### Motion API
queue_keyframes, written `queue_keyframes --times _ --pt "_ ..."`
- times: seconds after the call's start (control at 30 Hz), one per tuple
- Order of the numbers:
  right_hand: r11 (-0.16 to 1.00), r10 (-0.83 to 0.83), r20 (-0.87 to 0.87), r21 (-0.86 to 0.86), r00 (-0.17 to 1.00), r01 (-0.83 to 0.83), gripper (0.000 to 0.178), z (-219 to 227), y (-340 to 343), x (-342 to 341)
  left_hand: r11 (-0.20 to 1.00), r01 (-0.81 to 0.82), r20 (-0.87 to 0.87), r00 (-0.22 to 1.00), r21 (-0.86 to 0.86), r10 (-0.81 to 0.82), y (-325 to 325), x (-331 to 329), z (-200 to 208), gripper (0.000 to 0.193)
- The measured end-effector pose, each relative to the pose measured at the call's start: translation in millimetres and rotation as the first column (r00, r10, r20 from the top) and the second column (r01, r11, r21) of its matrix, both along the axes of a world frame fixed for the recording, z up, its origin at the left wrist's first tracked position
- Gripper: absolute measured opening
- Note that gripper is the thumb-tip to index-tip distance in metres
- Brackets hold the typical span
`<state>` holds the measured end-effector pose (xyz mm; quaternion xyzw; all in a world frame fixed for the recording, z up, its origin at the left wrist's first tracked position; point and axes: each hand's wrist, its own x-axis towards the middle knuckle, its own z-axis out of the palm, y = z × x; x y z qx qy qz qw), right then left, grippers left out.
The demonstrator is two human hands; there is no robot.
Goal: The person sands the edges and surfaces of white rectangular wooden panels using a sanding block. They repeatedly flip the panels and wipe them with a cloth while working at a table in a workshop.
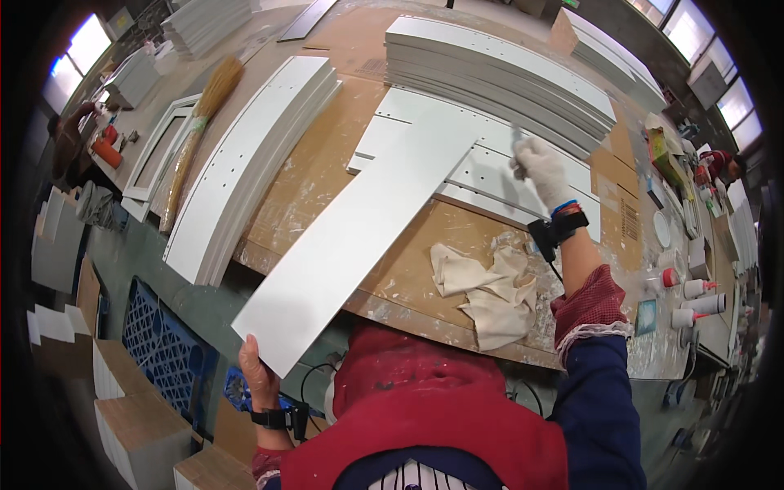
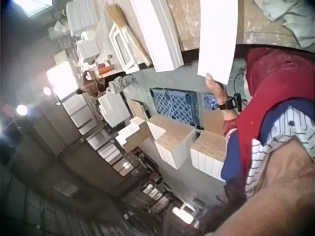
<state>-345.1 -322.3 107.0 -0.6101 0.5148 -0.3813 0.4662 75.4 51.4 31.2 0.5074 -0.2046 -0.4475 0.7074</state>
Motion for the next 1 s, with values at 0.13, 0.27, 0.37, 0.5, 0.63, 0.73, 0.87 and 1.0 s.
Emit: queue_keyframes --times 0.13,0.27,0.37,0.5,0.63,0.73,0.87,1.0 --pt "0.957 0.032 -0.619 -0.208 0.785 -0.203 0.022 -8.3 37.8 59.5 0.996 -0.067 -0.133 0.988 0.066 0.075 7.5 -17.1 -32.6 0.045" --pt "0.790 0.276 -0.778 -0.152 0.565 -0.595 0.021 -2.8 90.9 136.6 0.994 -0.051 -0.415 0.905 0.101 0.089 14.6 -25.5 -48.7 0.041" --pt "0.548 0.373 -0.848 -0.127 0.378 -0.827 0.016 -19.1 120.4 178.2 0.981 -0.018 -0.562 0.817 0.193 0.126 9.9 -30.6 -66.3 0.038" --pt "0.472 0.336 -0.832 -0.257 0.442 -0.843 0.011 -45.9 134.3 194.9 0.975 -0.021 -0.555 0.819 0.223 0.144 1.6 -40.8 -49.3 0.038" --pt "0.536 -0.159 -0.916 -0.393 0.367 -0.748 0.009 -52.8 74.8 167.1 0.970 -0.030 -0.563 0.810 0.240 0.165 9.4 -39.0 -51.2 0.039" --pt "0.663 -0.175 -0.801 -0.526 0.572 -0.533 0.011 -53.1 -8.1 118.9 0.968 -0.028 -0.551 0.818 0.248 0.165 9.8 -38.5 -56.0 0.039" --pt "0.871 -0.268 -0.916 -0.363 0.298 -0.331 0.016 -42.9 -91.5 47.6 0.973 -0.028 -0.511 0.847 0.228 0.144 5.1 -32.7 -56.6 0.039" --pt "0.860 -0.145 -0.907 -0.313 0.395 -0.404 0.015 -10.5 -77.2 106.1 0.970 -0.064 -0.475 0.863 0.234 0.172 5.1 -32.7 -55.2 0.040"
